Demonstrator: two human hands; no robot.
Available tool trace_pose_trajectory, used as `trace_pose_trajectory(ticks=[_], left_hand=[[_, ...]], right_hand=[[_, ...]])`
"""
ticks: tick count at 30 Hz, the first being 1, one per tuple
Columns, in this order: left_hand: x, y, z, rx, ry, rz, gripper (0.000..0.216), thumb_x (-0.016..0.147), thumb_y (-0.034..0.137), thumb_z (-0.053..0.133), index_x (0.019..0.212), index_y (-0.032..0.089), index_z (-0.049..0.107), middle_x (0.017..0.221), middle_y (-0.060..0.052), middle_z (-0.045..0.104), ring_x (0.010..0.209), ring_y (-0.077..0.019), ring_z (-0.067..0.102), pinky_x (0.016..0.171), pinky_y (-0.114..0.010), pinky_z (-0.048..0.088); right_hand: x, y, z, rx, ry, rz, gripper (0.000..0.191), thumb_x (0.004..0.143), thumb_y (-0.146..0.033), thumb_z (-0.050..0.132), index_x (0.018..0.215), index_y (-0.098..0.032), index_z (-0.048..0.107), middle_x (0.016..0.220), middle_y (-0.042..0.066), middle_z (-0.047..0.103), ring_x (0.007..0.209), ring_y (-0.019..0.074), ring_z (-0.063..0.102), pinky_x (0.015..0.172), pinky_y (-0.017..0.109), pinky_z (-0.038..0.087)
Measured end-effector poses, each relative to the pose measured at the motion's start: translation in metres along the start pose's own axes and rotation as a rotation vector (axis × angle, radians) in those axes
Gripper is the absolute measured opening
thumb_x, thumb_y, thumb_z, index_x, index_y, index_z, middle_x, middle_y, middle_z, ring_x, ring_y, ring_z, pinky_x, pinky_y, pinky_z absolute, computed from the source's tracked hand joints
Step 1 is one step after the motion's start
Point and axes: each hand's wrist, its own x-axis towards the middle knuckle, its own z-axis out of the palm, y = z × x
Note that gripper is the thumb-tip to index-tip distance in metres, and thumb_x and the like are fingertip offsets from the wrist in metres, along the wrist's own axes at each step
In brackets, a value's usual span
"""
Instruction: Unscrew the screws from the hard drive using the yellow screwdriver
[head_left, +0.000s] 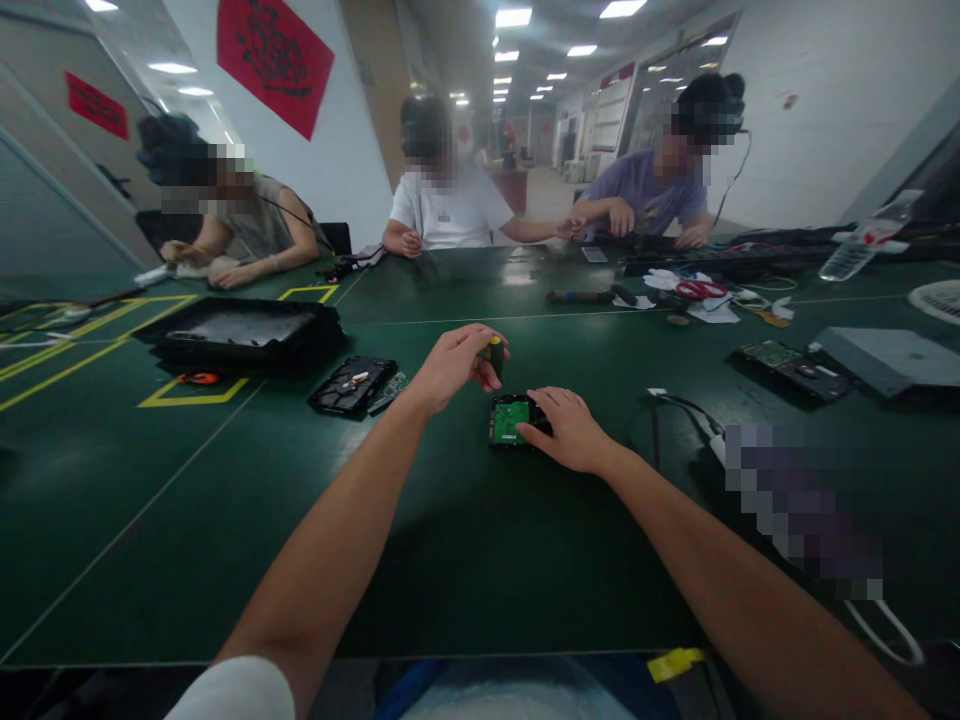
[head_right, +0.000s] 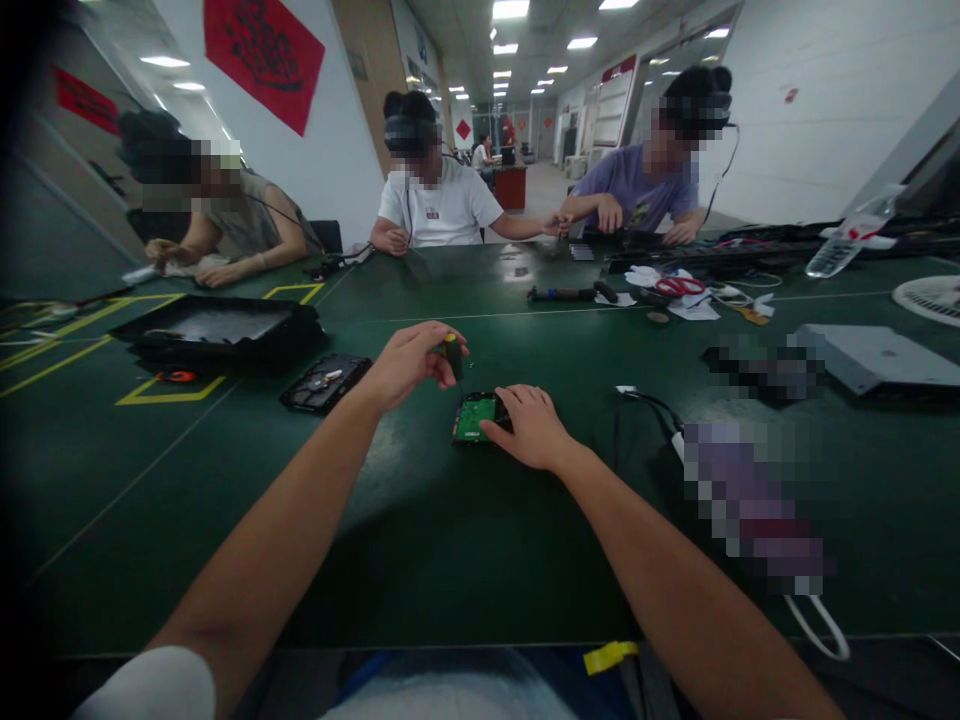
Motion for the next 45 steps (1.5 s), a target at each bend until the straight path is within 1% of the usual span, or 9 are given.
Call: trace_pose_trajectory(ticks=[6,12,16,23,28,31,35,42,45], left_hand=[[0.0005,0.0013,-0.0013,0.152,0.083,0.026,0.034,0.099,0.048,0.063,0.111,0.018,0.071,0.08,-0.003,0.07,0.055,-0.0124,0.067,0.048,-0.021,0.051],[-0.0005,0.0004,-0.0003,0.259,0.096,0.054,0.039,0.096,0.057,0.069,0.095,0.018,0.068,0.077,-0.002,0.069,0.054,-0.0114,0.065,0.048,-0.021,0.05],[-0.0003,-0.0022,0.0006,0.288,0.137,0.053,0.039,0.094,0.056,0.072,0.094,0.018,0.064,0.069,-0.001,0.067,0.053,-0.0126,0.065,0.05,-0.022,0.051],[-0.0009,0.0013,0.0013,0.248,0.089,0.125,0.028,0.098,0.044,0.064,0.111,0.019,0.068,0.11,-0.006,0.074,0.053,-0.0071,0.064,0.046,-0.02,0.049],[-0.0029,0.0063,0.003,0.236,0.035,0.102,0.031,0.1,0.047,0.061,0.097,0.017,0.07,0.102,-0.006,0.075,0.054,-0.0069,0.062,0.049,-0.019,0.049],[-0.0028,0.007,0.0016,0.137,0.023,0.048,0.035,0.101,0.049,0.058,0.097,0.017,0.071,0.101,-0.007,0.074,0.056,-0.0093,0.065,0.05,-0.021,0.052],[-0.0019,0.0067,-0.0021,0.06,0.02,0.004,0.026,0.1,0.04,0.059,0.099,0.017,0.071,0.101,-0.007,0.074,0.059,-0.0117,0.069,0.052,-0.023,0.055],[-0.0026,0.0057,-0.0009,0.192,0.086,0.024,0.032,0.097,0.048,0.072,0.094,0.018,0.063,0.075,-0.001,0.067,0.055,-0.012,0.067,0.05,-0.021,0.053],[-0.0038,0.005,0.0009,0.21,0.096,0.027,0.035,0.095,0.05,0.074,0.093,0.018,0.06,0.071,0.0,0.065,0.055,-0.0124,0.067,0.05,-0.022,0.053]], right_hand=[[-0.0008,-0.0011,-0.0025,0.009,-0.006,0.0,0.076,0.103,-0.072,0.045,0.157,-0.019,0.049,0.155,0.017,0.056,0.147,0.0378,0.047,0.124,0.059,0.031],[-0.0008,-0.0011,-0.0022,0.025,-0.003,0.004,0.075,0.103,-0.072,0.046,0.158,-0.021,0.049,0.155,0.016,0.056,0.148,0.038,0.046,0.124,0.06,0.031],[0.0,-0.0002,-0.0003,0.017,0.007,-0.002,0.074,0.102,-0.071,0.046,0.157,-0.021,0.049,0.154,0.016,0.056,0.148,0.0378,0.046,0.124,0.061,0.03],[-0.0009,-0.0033,-0.0029,0.004,0.008,0.012,0.074,0.102,-0.069,0.049,0.157,-0.02,0.05,0.153,0.019,0.053,0.145,0.0399,0.047,0.122,0.06,0.033],[-0.0014,-0.0056,-0.0051,0.02,0.03,0.015,0.071,0.101,-0.066,0.052,0.156,-0.021,0.049,0.15,0.019,0.05,0.139,0.0384,0.051,0.121,0.059,0.036],[-0.0009,-0.0062,-0.0065,0.03,0.02,0.013,0.07,0.102,-0.066,0.052,0.155,-0.022,0.048,0.15,0.017,0.05,0.139,0.0383,0.051,0.12,0.059,0.037],[-0.0002,-0.0068,-0.0086,0.031,0.002,0.014,0.068,0.102,-0.066,0.052,0.153,-0.022,0.049,0.151,0.017,0.051,0.14,0.039,0.051,0.119,0.059,0.04],[0.0002,-0.0057,-0.0089,0.034,-0.008,0.015,0.067,0.101,-0.067,0.053,0.153,-0.024,0.051,0.15,0.016,0.051,0.14,0.0397,0.051,0.119,0.06,0.039],[0.0004,-0.0053,-0.0087,0.031,-0.016,0.018,0.069,0.101,-0.068,0.053,0.154,-0.024,0.051,0.15,0.017,0.05,0.139,0.0399,0.051,0.119,0.061,0.039]])
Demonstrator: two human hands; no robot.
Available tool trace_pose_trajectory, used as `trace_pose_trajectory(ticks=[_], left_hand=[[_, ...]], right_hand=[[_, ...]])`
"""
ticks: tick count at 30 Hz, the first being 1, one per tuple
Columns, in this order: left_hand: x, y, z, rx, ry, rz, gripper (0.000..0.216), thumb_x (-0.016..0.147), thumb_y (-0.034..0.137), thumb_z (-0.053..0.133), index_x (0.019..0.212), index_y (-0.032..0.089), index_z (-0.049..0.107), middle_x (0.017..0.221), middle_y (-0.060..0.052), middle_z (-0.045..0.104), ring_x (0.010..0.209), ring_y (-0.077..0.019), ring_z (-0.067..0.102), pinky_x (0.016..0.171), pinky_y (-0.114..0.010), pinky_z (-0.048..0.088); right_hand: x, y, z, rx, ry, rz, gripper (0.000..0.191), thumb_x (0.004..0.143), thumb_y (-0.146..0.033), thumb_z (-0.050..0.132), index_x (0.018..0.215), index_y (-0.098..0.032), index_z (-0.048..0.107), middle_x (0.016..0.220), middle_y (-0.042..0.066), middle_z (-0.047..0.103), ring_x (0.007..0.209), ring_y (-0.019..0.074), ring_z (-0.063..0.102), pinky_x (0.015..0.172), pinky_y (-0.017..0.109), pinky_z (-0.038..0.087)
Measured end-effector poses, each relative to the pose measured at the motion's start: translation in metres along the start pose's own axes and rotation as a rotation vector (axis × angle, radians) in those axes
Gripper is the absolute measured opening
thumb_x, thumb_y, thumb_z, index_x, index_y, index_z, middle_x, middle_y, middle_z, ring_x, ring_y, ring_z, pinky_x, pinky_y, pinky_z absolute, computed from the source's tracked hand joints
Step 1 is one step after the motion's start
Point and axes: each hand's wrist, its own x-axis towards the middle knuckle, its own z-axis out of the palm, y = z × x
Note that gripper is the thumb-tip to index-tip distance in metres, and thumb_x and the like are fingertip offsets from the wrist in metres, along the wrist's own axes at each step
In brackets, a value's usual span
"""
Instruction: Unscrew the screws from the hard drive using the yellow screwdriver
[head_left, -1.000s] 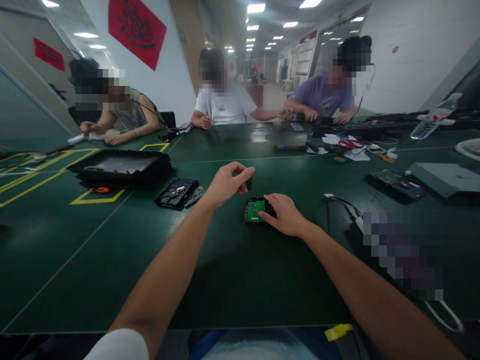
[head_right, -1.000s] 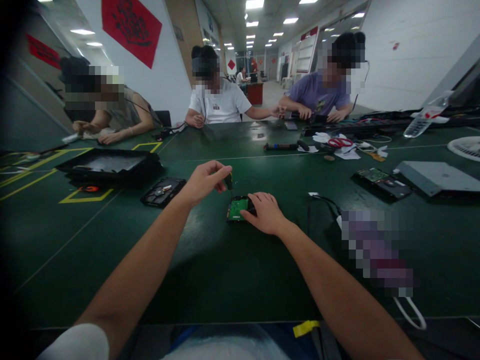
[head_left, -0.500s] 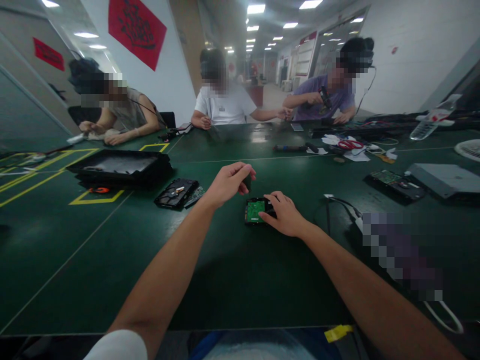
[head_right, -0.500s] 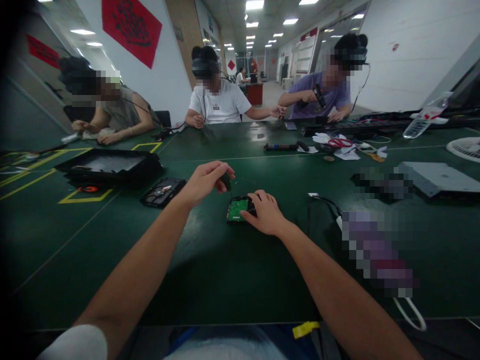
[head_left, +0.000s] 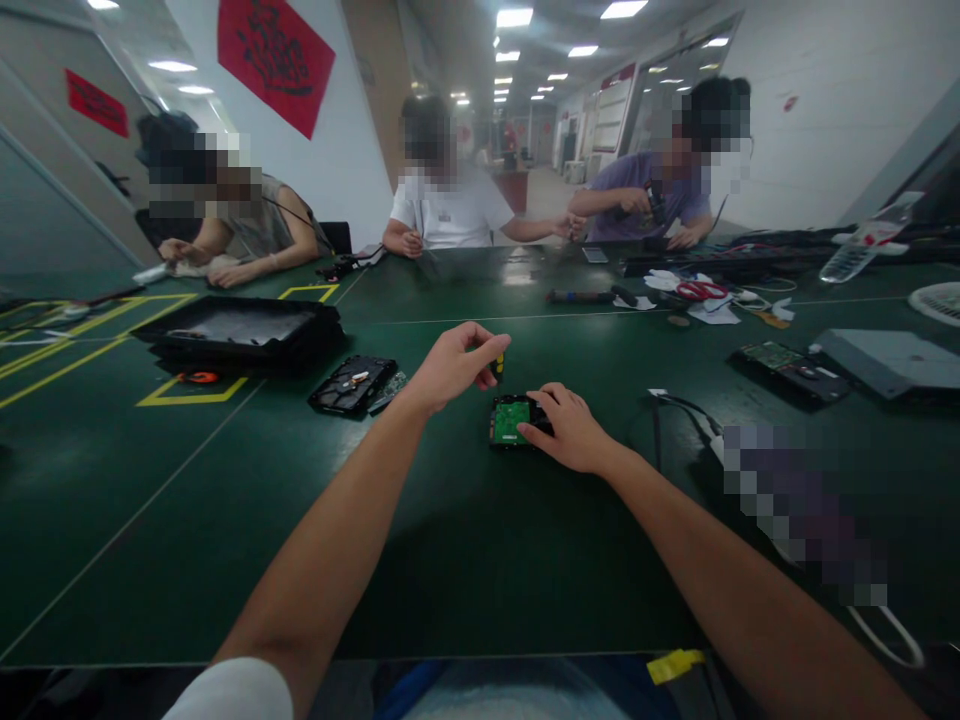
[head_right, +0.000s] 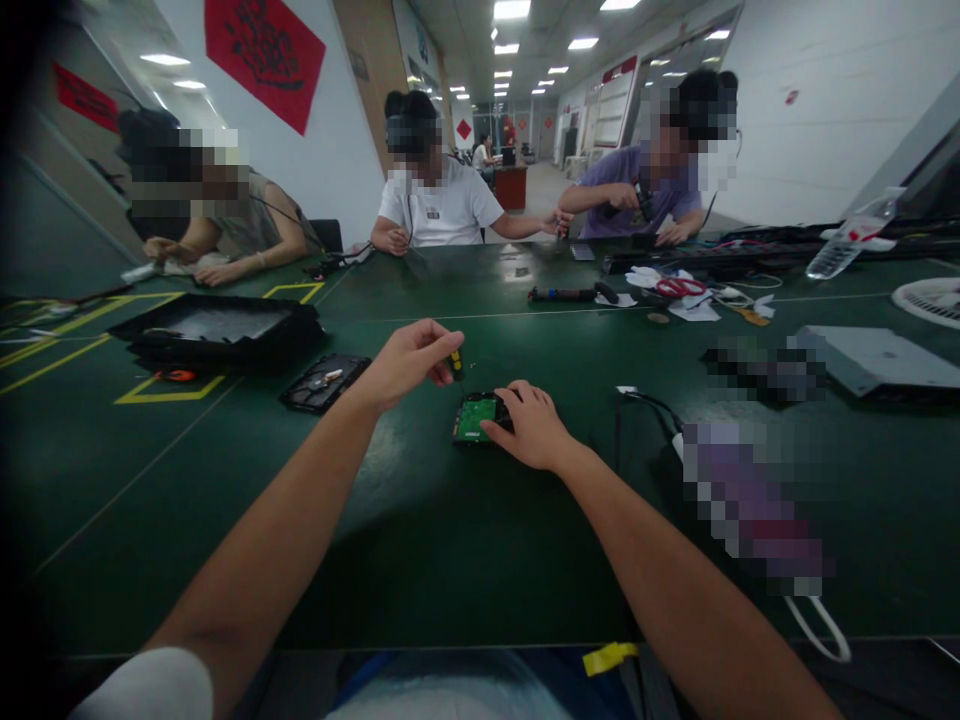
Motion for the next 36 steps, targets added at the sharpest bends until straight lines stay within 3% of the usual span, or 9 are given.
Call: trace_pose_trajectory(ticks=[7,11,18,27,33,36], left_hand=[[-0.0017,0.0036,-0.0002,0.004,-0.138,0.071,0.03,0.102,0.046,0.062,0.105,0.017,0.069,0.107,-0.008,0.076,0.054,-0.0068,0.062,0.049,-0.019,0.049],[0.0009,0.0001,-0.0009,-0.012,-0.128,0.059,0.036,0.102,0.051,0.06,0.097,0.016,0.07,0.1,-0.007,0.076,0.054,-0.0071,0.061,0.05,-0.019,0.048],[0.0049,-0.0062,-0.0044,-0.21,-0.094,-0.06,0.034,0.102,0.049,0.059,0.104,0.016,0.069,0.102,-0.009,0.075,0.059,-0.0121,0.068,0.053,-0.024,0.055],[0.0017,-0.0028,0.0004,-0.022,-0.028,-0.011,0.032,0.097,0.049,0.071,0.099,0.019,0.062,0.074,0.002,0.062,0.052,-0.0107,0.064,0.047,-0.02,0.05],[0.0001,0.0007,0.0009,-0.02,-0.047,-0.028,0.025,0.102,0.044,0.064,0.1,0.018,0.064,0.076,0.001,0.061,0.051,-0.0107,0.065,0.044,-0.019,0.049],[0.0,0.002,0.0002,-0.043,-0.072,-0.052,0.023,0.103,0.04,0.06,0.103,0.018,0.067,0.088,-0.003,0.067,0.054,-0.0104,0.067,0.045,-0.02,0.05]], right_hand=[[-0.0011,0.0,0.0012,-0.018,0.022,-0.016,0.067,0.102,-0.066,0.053,0.153,-0.024,0.052,0.146,0.017,0.052,0.136,0.039,0.052,0.118,0.059,0.039],[-0.0014,-0.0002,0.0019,-0.019,0.037,-0.024,0.065,0.102,-0.064,0.054,0.151,-0.022,0.053,0.146,0.018,0.052,0.133,0.038,0.055,0.116,0.059,0.041],[-0.0017,0.001,0.002,-0.007,0.036,-0.032,0.066,0.102,-0.065,0.053,0.152,-0.023,0.052,0.145,0.018,0.053,0.133,0.0382,0.055,0.116,0.059,0.041],[-0.0015,0.0017,0.0032,0.002,0.024,-0.013,0.068,0.102,-0.067,0.053,0.154,-0.025,0.051,0.145,0.018,0.054,0.135,0.0389,0.053,0.116,0.059,0.039],[-0.0018,0.0035,0.0042,0.001,0.026,-0.015,0.069,0.102,-0.068,0.051,0.155,-0.024,0.051,0.146,0.018,0.054,0.135,0.0391,0.053,0.116,0.06,0.039],[-0.0018,0.0031,0.004,0.001,0.023,-0.015,0.07,0.102,-0.069,0.05,0.155,-0.024,0.051,0.146,0.018,0.054,0.136,0.0389,0.053,0.116,0.059,0.04]])
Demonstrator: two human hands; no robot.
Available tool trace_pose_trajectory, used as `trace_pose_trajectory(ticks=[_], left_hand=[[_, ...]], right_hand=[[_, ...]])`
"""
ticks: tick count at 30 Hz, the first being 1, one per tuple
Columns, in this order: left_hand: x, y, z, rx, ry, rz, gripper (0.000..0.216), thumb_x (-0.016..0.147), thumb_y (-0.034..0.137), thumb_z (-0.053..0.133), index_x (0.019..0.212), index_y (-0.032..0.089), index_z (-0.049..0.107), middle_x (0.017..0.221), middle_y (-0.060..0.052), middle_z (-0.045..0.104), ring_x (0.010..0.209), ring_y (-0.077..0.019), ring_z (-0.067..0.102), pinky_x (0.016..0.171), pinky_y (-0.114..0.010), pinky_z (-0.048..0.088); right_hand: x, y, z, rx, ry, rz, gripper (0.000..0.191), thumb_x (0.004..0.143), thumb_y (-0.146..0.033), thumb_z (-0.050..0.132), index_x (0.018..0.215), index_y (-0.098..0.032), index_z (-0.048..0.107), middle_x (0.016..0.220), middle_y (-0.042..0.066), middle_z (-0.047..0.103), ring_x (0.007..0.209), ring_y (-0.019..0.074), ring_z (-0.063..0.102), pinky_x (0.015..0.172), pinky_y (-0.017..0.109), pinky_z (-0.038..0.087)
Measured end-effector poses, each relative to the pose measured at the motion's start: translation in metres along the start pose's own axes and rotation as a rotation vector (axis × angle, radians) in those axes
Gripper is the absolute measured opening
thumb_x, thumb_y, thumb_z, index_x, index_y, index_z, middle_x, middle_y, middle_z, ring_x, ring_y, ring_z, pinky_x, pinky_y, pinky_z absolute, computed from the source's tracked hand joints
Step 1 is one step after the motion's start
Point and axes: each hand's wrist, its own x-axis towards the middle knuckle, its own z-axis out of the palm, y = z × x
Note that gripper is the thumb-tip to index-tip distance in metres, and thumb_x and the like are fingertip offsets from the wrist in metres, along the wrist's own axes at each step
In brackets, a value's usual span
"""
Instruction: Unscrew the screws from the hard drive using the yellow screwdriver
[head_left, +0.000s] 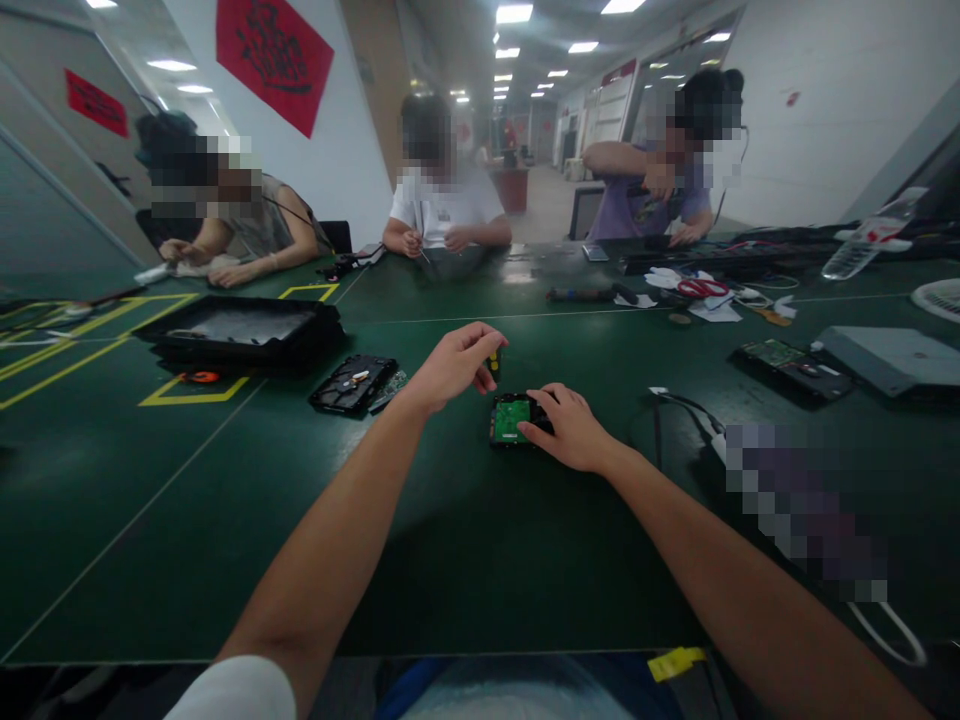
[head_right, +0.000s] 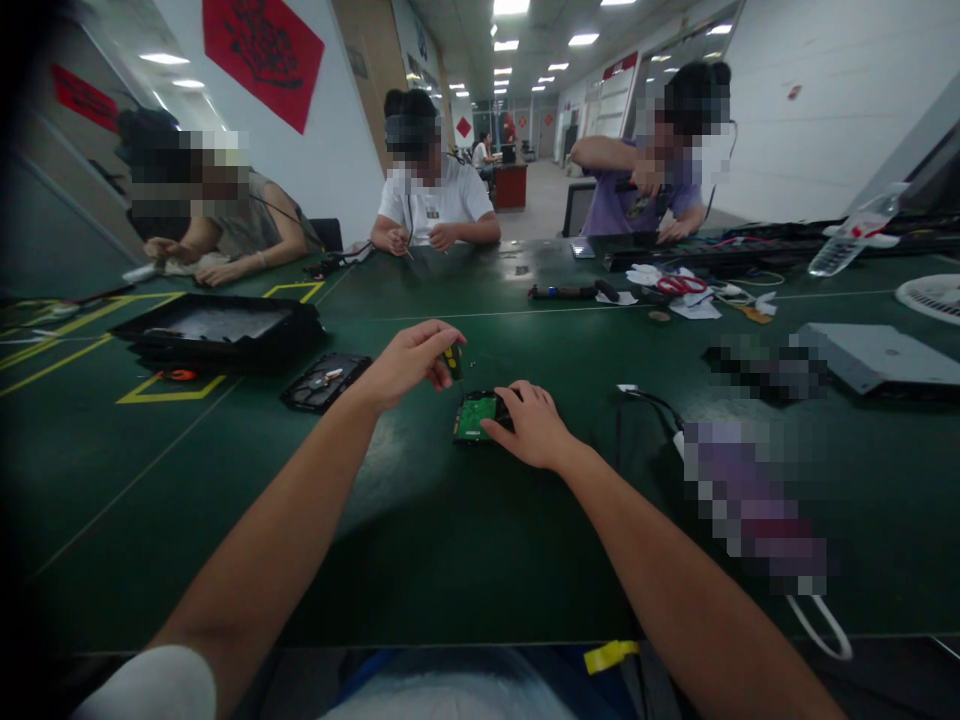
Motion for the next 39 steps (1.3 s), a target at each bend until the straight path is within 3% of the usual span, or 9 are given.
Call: trace_pose_trajectory(ticks=[3,10,14,17,23,27,32,39], left_hand=[[-0.0001,0.0011,-0.0003,-0.027,-0.015,0.012,0.022,0.102,0.038,0.059,0.104,0.017,0.068,0.101,-0.006,0.072,0.054,-0.0089,0.067,0.045,-0.02,0.05],[-0.0016,0.0023,0.0006,0.025,0.033,0.04,0.024,0.097,0.039,0.071,0.091,0.017,0.065,0.075,-0.003,0.069,0.05,-0.0103,0.062,0.045,-0.021,0.05],[-0.0022,0.0026,0.0009,0.05,0.044,0.045,0.025,0.095,0.039,0.073,0.09,0.017,0.062,0.085,-0.005,0.074,0.047,-0.0073,0.057,0.043,-0.02,0.047],[-0.0022,0.0033,0.0003,0.056,-0.019,0.08,0.025,0.098,0.042,0.068,0.094,0.017,0.064,0.1,-0.007,0.077,0.047,-0.0051,0.055,0.042,-0.019,0.043],[-0.0004,0.0013,-0.0016,-0.03,-0.077,0.023,0.037,0.1,0.052,0.06,0.094,0.017,0.069,0.094,-0.007,0.074,0.052,-0.0088,0.06,0.047,-0.021,0.047],[-0.0001,0.0001,-0.0034,-0.162,-0.111,-0.039,0.032,0.099,0.046,0.057,0.1,0.017,0.07,0.099,-0.009,0.074,0.058,-0.0132,0.067,0.051,-0.025,0.053],[-0.0028,0.0046,-0.0012,-0.133,-0.097,-0.037,0.028,0.099,0.043,0.06,0.103,0.017,0.069,0.1,-0.008,0.072,0.057,-0.0118,0.068,0.05,-0.023,0.053],[0.0021,-0.003,-0.0018,0.039,0.001,0.029,0.032,0.101,0.049,0.062,0.097,0.018,0.067,0.075,-0.001,0.063,0.054,-0.0112,0.064,0.047,-0.02,0.05]], right_hand=[[0.0004,-0.0006,0.0002,-0.008,0.003,0.0,0.069,0.102,-0.068,0.051,0.154,-0.023,0.051,0.146,0.018,0.054,0.136,0.039,0.052,0.116,0.059,0.039],[0.0008,-0.0009,-0.0004,-0.005,-0.013,0.017,0.069,0.102,-0.069,0.05,0.154,-0.024,0.051,0.148,0.018,0.052,0.137,0.0389,0.052,0.116,0.059,0.04],[0.0009,-0.0009,-0.0005,-0.005,-0.014,0.022,0.069,0.102,-0.068,0.051,0.155,-0.023,0.051,0.148,0.018,0.053,0.137,0.039,0.052,0.117,0.059,0.039],[0.001,-0.0007,-0.0001,-0.007,-0.01,0.013,0.07,0.102,-0.068,0.051,0.155,-0.023,0.051,0.147,0.018,0.053,0.138,0.0392,0.051,0.118,0.06,0.037],[0.0012,-0.0003,0.0004,-0.015,-0.005,0.008,0.069,0.102,-0.068,0.051,0.154,-0.022,0.052,0.147,0.018,0.053,0.137,0.0388,0.052,0.118,0.059,0.038],[0.0006,-0.0005,-0.0003,-0.007,0.001,-0.002,0.068,0.102,-0.068,0.05,0.155,-0.026,0.051,0.146,0.017,0.054,0.137,0.0388,0.052,0.118,0.06,0.037],[0.0007,-0.0006,0.0,-0.007,0.005,-0.004,0.068,0.102,-0.067,0.051,0.155,-0.025,0.051,0.144,0.017,0.055,0.136,0.0386,0.053,0.117,0.059,0.038],[0.0009,-0.0001,0.0016,-0.014,0.008,-0.005,0.067,0.102,-0.066,0.052,0.153,-0.022,0.052,0.145,0.018,0.055,0.134,0.038,0.054,0.116,0.058,0.039]])
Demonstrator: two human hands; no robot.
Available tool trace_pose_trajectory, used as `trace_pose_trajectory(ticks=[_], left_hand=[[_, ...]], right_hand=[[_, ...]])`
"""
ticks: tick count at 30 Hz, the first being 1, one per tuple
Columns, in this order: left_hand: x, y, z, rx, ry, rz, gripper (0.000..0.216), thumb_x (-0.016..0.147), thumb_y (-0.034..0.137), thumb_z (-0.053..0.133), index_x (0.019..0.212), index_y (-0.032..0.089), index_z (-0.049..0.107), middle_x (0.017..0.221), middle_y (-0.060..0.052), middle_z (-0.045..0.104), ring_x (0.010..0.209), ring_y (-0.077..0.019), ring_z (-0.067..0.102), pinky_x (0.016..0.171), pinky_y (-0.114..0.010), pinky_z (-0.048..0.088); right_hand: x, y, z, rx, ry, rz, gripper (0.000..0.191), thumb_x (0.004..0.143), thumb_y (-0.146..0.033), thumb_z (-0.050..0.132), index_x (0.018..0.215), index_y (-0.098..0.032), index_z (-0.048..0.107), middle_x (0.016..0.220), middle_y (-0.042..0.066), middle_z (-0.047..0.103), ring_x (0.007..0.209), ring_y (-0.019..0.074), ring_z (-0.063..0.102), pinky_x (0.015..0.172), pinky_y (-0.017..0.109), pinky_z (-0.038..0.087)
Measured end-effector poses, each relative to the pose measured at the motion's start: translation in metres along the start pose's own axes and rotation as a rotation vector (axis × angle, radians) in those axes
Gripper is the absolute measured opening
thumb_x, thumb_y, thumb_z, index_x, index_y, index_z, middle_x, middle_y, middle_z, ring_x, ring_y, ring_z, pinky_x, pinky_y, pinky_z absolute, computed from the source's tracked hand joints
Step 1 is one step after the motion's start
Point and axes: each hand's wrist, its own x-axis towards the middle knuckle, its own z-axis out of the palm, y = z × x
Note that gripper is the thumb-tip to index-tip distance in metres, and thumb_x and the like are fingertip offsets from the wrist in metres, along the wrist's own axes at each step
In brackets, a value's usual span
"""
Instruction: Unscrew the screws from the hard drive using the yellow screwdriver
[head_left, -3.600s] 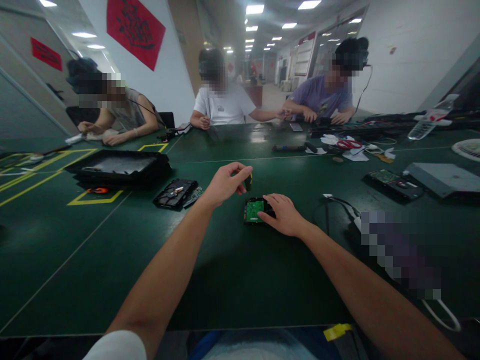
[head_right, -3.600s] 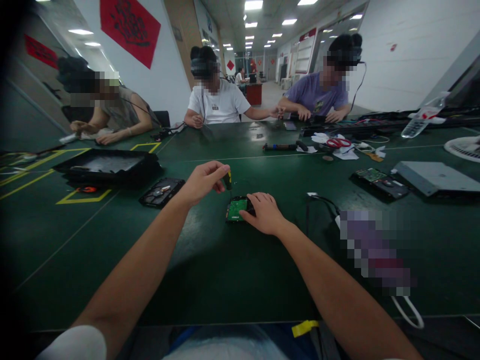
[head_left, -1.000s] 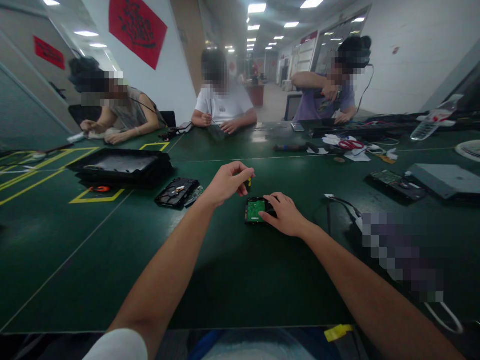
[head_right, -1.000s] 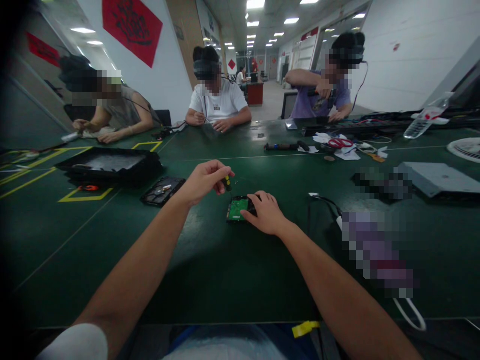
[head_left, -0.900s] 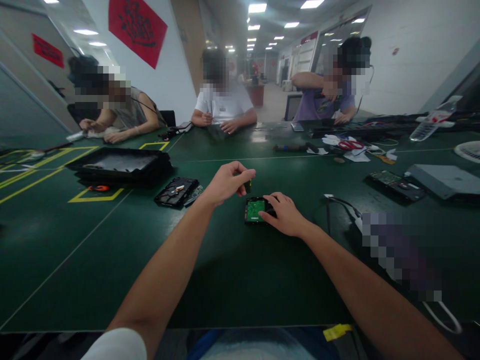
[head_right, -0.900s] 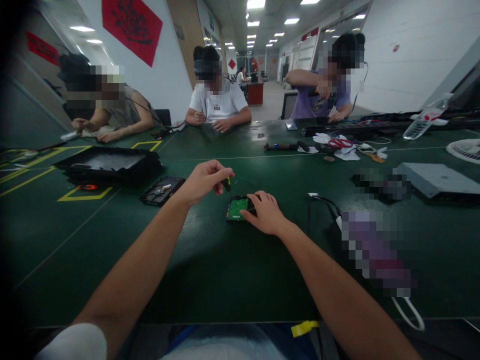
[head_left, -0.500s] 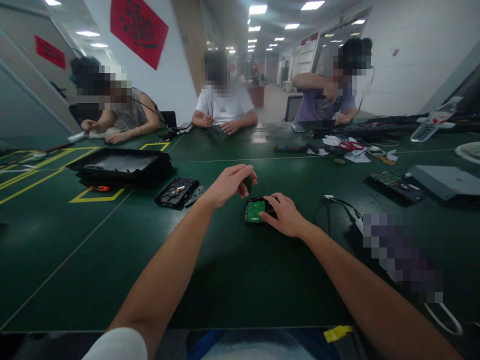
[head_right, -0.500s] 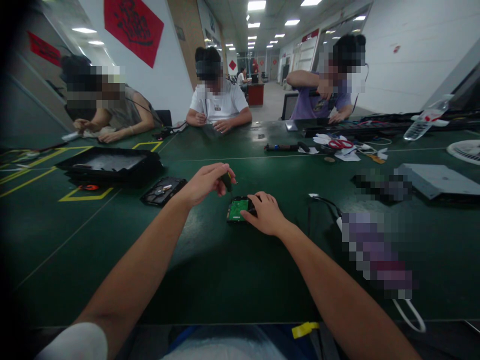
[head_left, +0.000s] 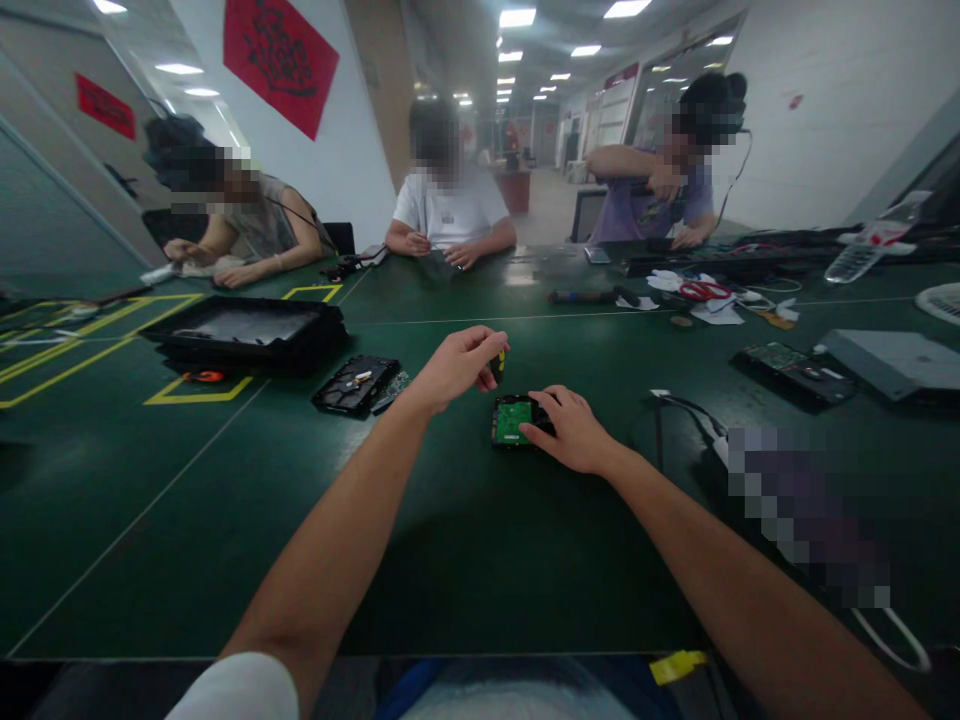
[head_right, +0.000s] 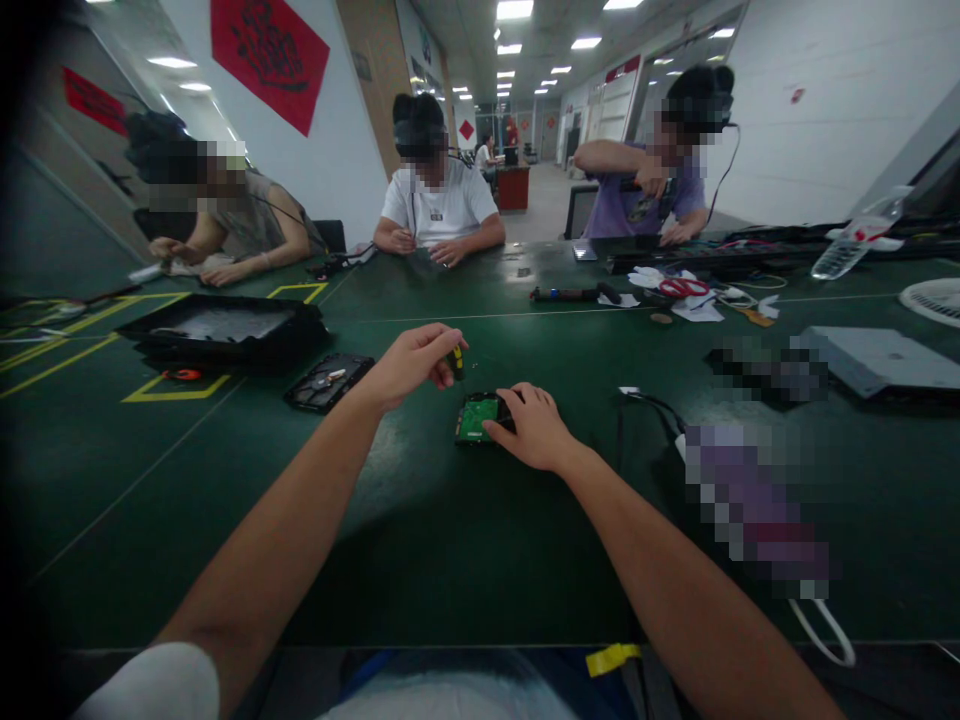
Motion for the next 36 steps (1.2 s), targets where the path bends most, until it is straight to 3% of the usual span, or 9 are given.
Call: trace_pose_trajectory(ticks=[6,12,16,20,28,33,36], left_hand=[[0.001,-0.0019,0.0,0.045,0.069,0.013,0.032,0.097,0.05,0.068,0.09,0.018,0.066,0.069,0.0,0.064,0.052,-0.0115,0.063,0.047,-0.02,0.048],[-0.0014,0.0036,0.0004,0.019,0.009,0.059,0.029,0.1,0.044,0.06,0.095,0.017,0.071,0.102,-0.007,0.077,0.047,-0.0057,0.057,0.041,-0.019,0.041],[-0.001,0.002,-0.0002,-0.112,-0.026,-0.006,0.037,0.101,0.052,0.059,0.099,0.017,0.07,0.101,-0.009,0.076,0.054,-0.0091,0.063,0.049,-0.021,0.05],[-0.0006,0.0003,-0.0003,-0.233,-0.052,-0.056,0.032,0.101,0.046,0.058,0.103,0.016,0.07,0.104,-0.01,0.074,0.059,-0.0132,0.069,0.052,-0.025,0.055],[-0.0006,0.0025,0.0009,-0.011,0.017,0.0,0.029,0.097,0.048,0.066,0.098,0.019,0.07,0.068,0.001,0.062,0.048,-0.0105,0.06,0.045,-0.02,0.046],[-0.0001,0.0005,0.0017,0.034,0.062,0.03,0.028,0.094,0.046,0.068,0.091,0.018,0.07,0.067,0.0,0.064,0.049,-0.0117,0.061,0.045,-0.021,0.048],[-0.0012,0.0002,0.0025,-0.039,0.022,0.026,0.026,0.095,0.043,0.066,0.094,0.018,0.07,0.086,-0.005,0.075,0.049,-0.01,0.06,0.044,-0.021,0.046]], right_hand=[[-0.0003,-0.0001,-0.0005,0.002,-0.001,0.002,0.068,0.102,-0.068,0.05,0.154,-0.025,0.051,0.146,0.017,0.054,0.135,0.0379,0.053,0.115,0.058,0.04],[-0.0002,0.0008,-0.0004,-0.002,-0.003,-0.002,0.068,0.102,-0.068,0.051,0.155,-0.025,0.051,0.145,0.017,0.055,0.135,0.038,0.053,0.116,0.059,0.039],[-0.0003,0.0002,-0.0014,0.002,-0.007,0.003,0.068,0.102,-0.068,0.051,0.155,-0.025,0.051,0.144,0.017,0.056,0.135,0.0384,0.053,0.116,0.06,0.039],[-0.0004,-0.0014,-0.0026,0.002,-0.009,0.006,0.069,0.102,-0.068,0.051,0.154,-0.023,0.051,0.145,0.018,0.055,0.135,0.0385,0.054,0.116,0.059,0.04],[-0.0005,-0.0016,-0.0014,0.009,-0.008,0.015,0.068,0.102,-0.067,0.051,0.155,-0.025,0.051,0.145,0.017,0.055,0.137,0.0385,0.053,0.117,0.059,0.039],[-0.0016,-0.0024,-0.0029,0.012,-0.017,0.035,0.069,0.102,-0.07,0.05,0.156,-0.028,0.05,0.146,0.015,0.054,0.138,0.0385,0.051,0.118,0.06,0.039],[-0.0017,-0.0036,-0.0041,0.009,-0.021,0.033,0.069,0.102,-0.07,0.049,0.156,-0.026,0.05,0.146,0.016,0.054,0.138,0.0388,0.051,0.117,0.059,0.039]])
